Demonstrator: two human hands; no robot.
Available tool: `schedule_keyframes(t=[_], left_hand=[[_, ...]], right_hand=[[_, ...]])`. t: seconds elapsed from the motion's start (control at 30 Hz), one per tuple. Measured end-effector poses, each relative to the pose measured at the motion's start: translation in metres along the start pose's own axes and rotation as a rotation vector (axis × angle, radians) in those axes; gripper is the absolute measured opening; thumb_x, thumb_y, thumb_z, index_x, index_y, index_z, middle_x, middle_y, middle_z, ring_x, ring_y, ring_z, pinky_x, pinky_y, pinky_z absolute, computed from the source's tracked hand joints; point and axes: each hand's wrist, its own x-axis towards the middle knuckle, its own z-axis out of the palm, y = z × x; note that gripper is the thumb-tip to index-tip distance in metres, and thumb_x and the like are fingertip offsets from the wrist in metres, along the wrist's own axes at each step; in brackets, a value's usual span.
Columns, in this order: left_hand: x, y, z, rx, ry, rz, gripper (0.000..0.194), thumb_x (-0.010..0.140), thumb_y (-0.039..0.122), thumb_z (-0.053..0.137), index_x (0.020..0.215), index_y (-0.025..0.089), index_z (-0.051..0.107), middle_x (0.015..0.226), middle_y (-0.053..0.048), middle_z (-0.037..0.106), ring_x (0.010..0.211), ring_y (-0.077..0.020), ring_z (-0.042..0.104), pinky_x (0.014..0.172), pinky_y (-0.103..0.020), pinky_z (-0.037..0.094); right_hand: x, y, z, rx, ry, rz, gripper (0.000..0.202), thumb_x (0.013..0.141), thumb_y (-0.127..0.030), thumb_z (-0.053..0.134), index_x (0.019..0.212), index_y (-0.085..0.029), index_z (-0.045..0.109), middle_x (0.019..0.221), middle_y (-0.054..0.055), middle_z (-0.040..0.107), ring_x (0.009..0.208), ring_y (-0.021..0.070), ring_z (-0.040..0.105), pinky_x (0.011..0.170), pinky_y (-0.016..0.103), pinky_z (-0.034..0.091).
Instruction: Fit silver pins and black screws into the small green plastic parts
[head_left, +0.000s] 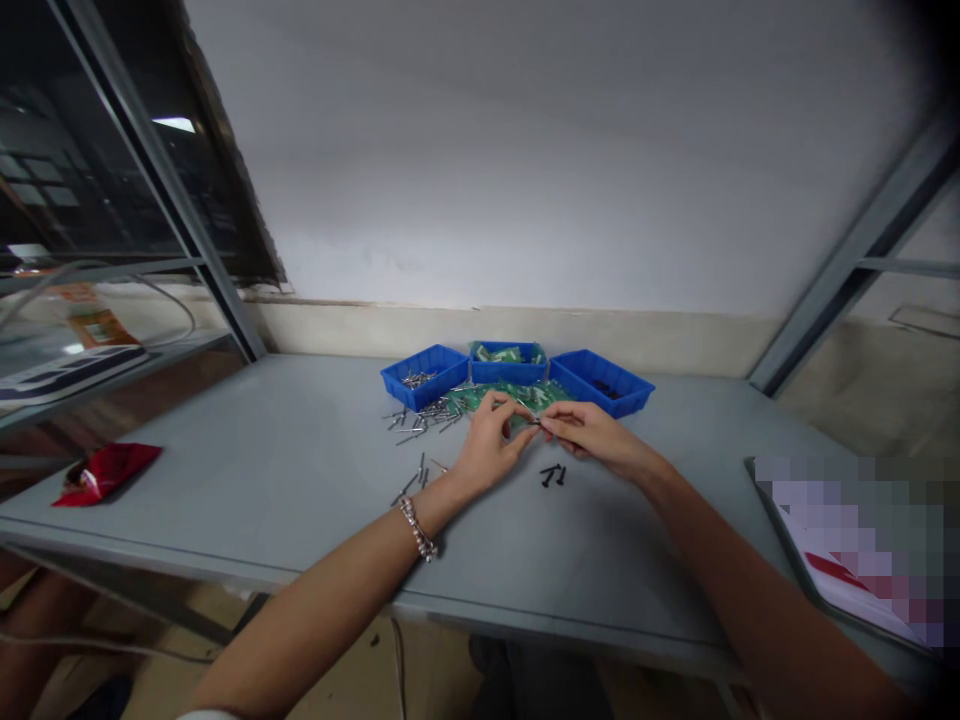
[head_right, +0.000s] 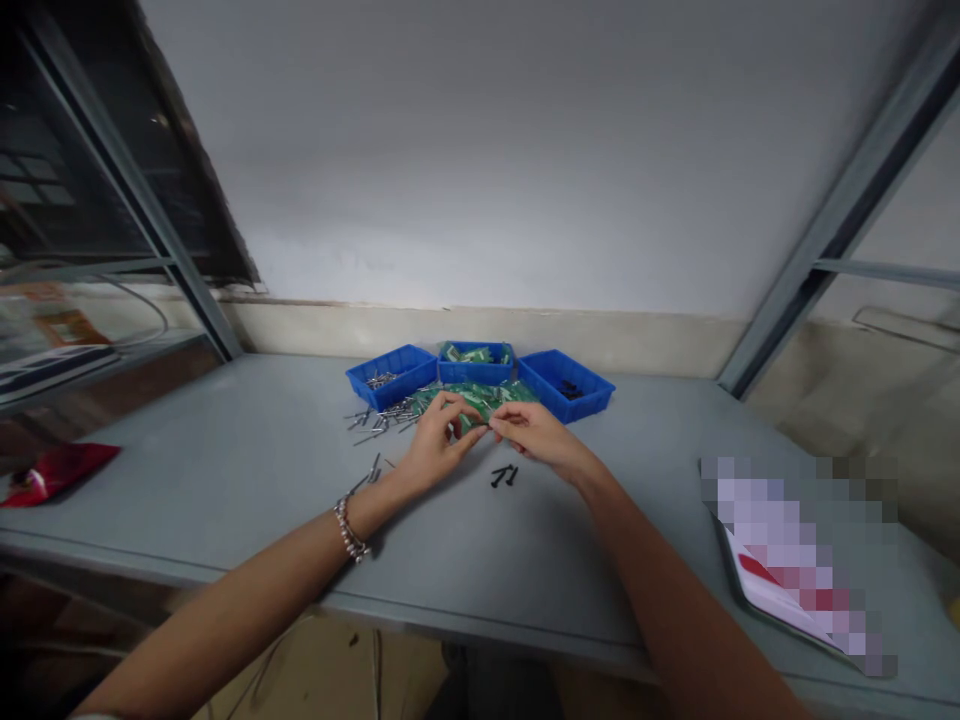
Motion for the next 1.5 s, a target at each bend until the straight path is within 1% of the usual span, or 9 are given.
schedule_keyframes(t=[0.17,0.37,0.43,0.53,0.63,0.8,1.17,1.33,1.5], left_hand=[[0.0,-0.001,0.001,-0.031,-0.027,-0.063,0.012,0.079,0.026,0.055,0.08,0.015,0.06,0.085,-0.004,0.048,0.063,-0.0102,0.044,0.061,-0.026,0.042],[0.002,-0.003,0.002,-0.097,-0.019,-0.105,0.009,0.079,0.022,0.054,0.077,0.015,0.06,0.082,-0.004,0.049,0.067,-0.0116,0.048,0.06,-0.025,0.041],[0.002,-0.004,0.003,-0.13,0.003,-0.131,0.008,0.078,0.021,0.055,0.078,0.015,0.06,0.083,-0.004,0.05,0.066,-0.0108,0.048,0.059,-0.024,0.041],[0.002,-0.006,0.003,-0.159,0.033,-0.154,0.007,0.077,0.021,0.057,0.078,0.015,0.06,0.084,-0.003,0.05,0.062,-0.0089,0.046,0.058,-0.024,0.041],[0.002,-0.007,0.003,-0.17,0.039,-0.14,0.006,0.076,0.021,0.058,0.079,0.016,0.06,0.084,-0.003,0.05,0.062,-0.0089,0.046,0.058,-0.024,0.042],[0.002,-0.006,0.003,-0.145,-0.005,-0.112,0.008,0.077,0.022,0.057,0.081,0.016,0.061,0.084,-0.004,0.049,0.068,-0.0114,0.047,0.059,-0.024,0.043],[0.0,-0.008,0.003,-0.078,-0.074,-0.11,0.009,0.079,0.024,0.055,0.081,0.016,0.06,0.083,-0.003,0.049,0.069,-0.0115,0.047,0.063,-0.026,0.043],[-0.001,-0.011,0.006,-0.053,-0.145,-0.121,0.009,0.078,0.023,0.057,0.082,0.017,0.062,0.084,-0.003,0.048,0.067,-0.0111,0.047,0.064,-0.027,0.043],[0.0,-0.014,0.006,-0.042,-0.105,-0.11,0.008,0.077,0.023,0.059,0.08,0.016,0.061,0.084,-0.003,0.048,0.063,-0.0096,0.045,0.063,-0.027,0.043]], right_hand=[[0.003,0.0,0.0,-0.042,0.06,-0.012,0.018,0.072,-0.033,0.058,0.079,-0.017,0.057,0.066,-0.001,0.051,0.05,0.007,0.04,0.045,0.022,0.028],[0.007,0.006,-0.001,-0.05,0.084,-0.07,0.02,0.067,-0.032,0.063,0.08,-0.017,0.059,0.07,0.001,0.056,0.064,0.012,0.052,0.057,0.025,0.038],[0.006,0.006,-0.001,-0.057,0.086,-0.06,0.025,0.066,-0.034,0.064,0.083,-0.017,0.059,0.071,0.001,0.056,0.064,0.0121,0.052,0.056,0.025,0.037],[0.004,0.006,-0.002,-0.064,0.047,-0.03,0.03,0.067,-0.039,0.063,0.086,-0.016,0.06,0.068,0.001,0.055,0.055,0.0096,0.047,0.049,0.023,0.033],[0.002,0.005,-0.001,-0.078,0.012,-0.019,0.029,0.073,-0.044,0.056,0.081,-0.016,0.06,0.066,0.001,0.054,0.049,0.0074,0.04,0.045,0.022,0.028],[0.001,0.001,0.0,-0.062,0.029,-0.01,0.03,0.078,-0.045,0.049,0.073,-0.016,0.057,0.065,0.001,0.053,0.048,0.0067,0.037,0.043,0.022,0.026],[0.0,-0.002,0.001,-0.098,0.036,-0.013,0.022,0.073,-0.038,0.056,0.078,-0.017,0.058,0.066,0.0,0.051,0.05,0.0078,0.039,0.045,0.022,0.028],[0.003,0.001,0.001,-0.1,0.069,-0.044,0.018,0.071,-0.034,0.059,0.076,-0.017,0.058,0.064,-0.001,0.053,0.055,0.0094,0.046,0.05,0.023,0.033],[0.005,0.005,0.0,-0.113,0.053,-0.081,0.022,0.069,-0.035,0.061,0.08,-0.016,0.059,0.072,0.002,0.058,0.066,0.0131,0.053,0.06,0.025,0.04]])
